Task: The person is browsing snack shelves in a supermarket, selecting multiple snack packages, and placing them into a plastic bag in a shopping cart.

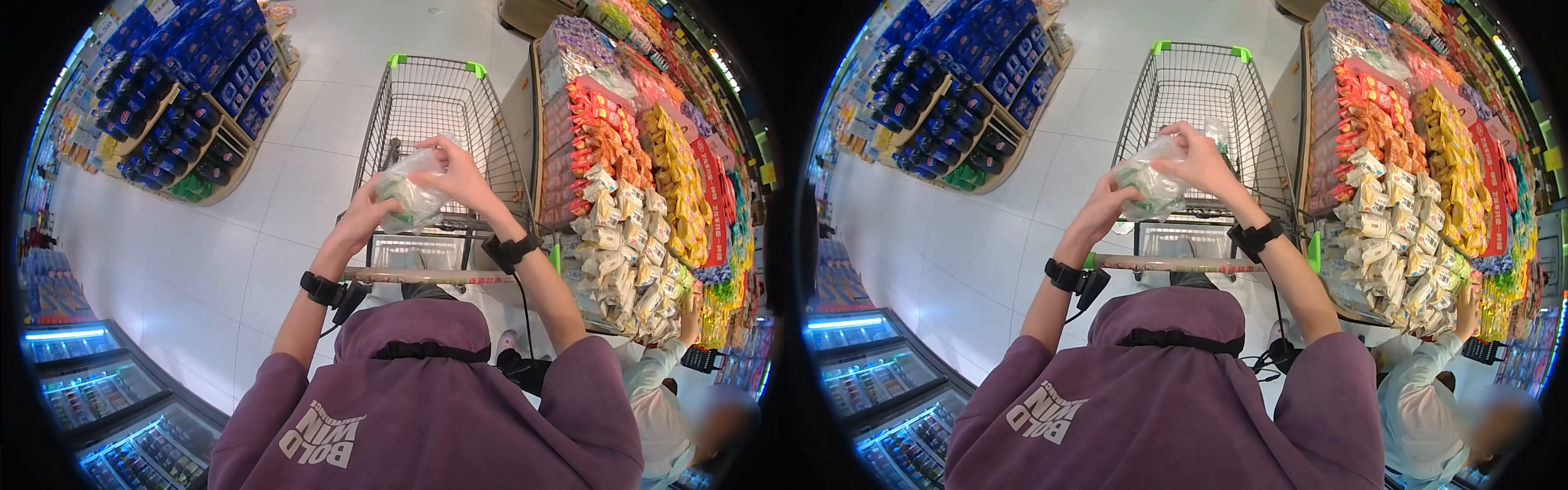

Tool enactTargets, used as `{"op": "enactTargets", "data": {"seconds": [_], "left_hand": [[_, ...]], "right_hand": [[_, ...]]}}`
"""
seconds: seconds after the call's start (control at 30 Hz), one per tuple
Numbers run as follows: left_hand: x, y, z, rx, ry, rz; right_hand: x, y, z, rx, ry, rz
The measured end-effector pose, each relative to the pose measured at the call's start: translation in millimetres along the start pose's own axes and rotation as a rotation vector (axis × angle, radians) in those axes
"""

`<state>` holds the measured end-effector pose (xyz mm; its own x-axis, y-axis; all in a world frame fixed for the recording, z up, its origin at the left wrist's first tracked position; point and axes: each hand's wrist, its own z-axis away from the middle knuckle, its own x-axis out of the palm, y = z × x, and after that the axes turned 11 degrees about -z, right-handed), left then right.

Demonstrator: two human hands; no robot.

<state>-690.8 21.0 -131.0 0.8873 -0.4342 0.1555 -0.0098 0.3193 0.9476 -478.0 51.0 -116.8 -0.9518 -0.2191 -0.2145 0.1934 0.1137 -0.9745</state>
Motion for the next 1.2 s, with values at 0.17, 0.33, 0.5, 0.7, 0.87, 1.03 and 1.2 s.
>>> {"op": "enactTargets", "data": {"seconds": [0.17, 0.33, 0.5, 0.7, 0.87, 1.03, 1.2], "left_hand": [[2.3, -14.0, -3.9, 0.111, 0.013, -0.04], [14.7, -23.7, -12.7, 0.114, 0.178, -0.102], [12.6, -17.7, -9.7, 0.173, 0.095, 0.361], [18.4, -8.8, -0.3, 0.121, 0.227, 0.401], [16.9, -11.4, 2.4, 0.307, 0.326, 0.37], [11.4, -9.8, 3.1, 0.332, 0.356, 0.181], [-15.4, -12.1, 8.9, 0.284, 0.256, -0.25]], "right_hand": [[-1.9, 11.3, 0.0, 0.045, 0.15, 0.013], [25.2, -9.7, 9.3, -0.527, 0.207, 0.464], [45.3, -11.3, 20.7, -0.587, 0.03, 0.595], [54.3, -17.9, 42.4, -0.424, -0.214, 0.542], [55.6, -12.5, 36.0, -0.273, 0.209, 0.262], [47.0, -7.2, 23.0, 0.126, 0.001, -0.328], [28.4, -7.7, 22.1, 0.352, -0.015, -0.475]]}}
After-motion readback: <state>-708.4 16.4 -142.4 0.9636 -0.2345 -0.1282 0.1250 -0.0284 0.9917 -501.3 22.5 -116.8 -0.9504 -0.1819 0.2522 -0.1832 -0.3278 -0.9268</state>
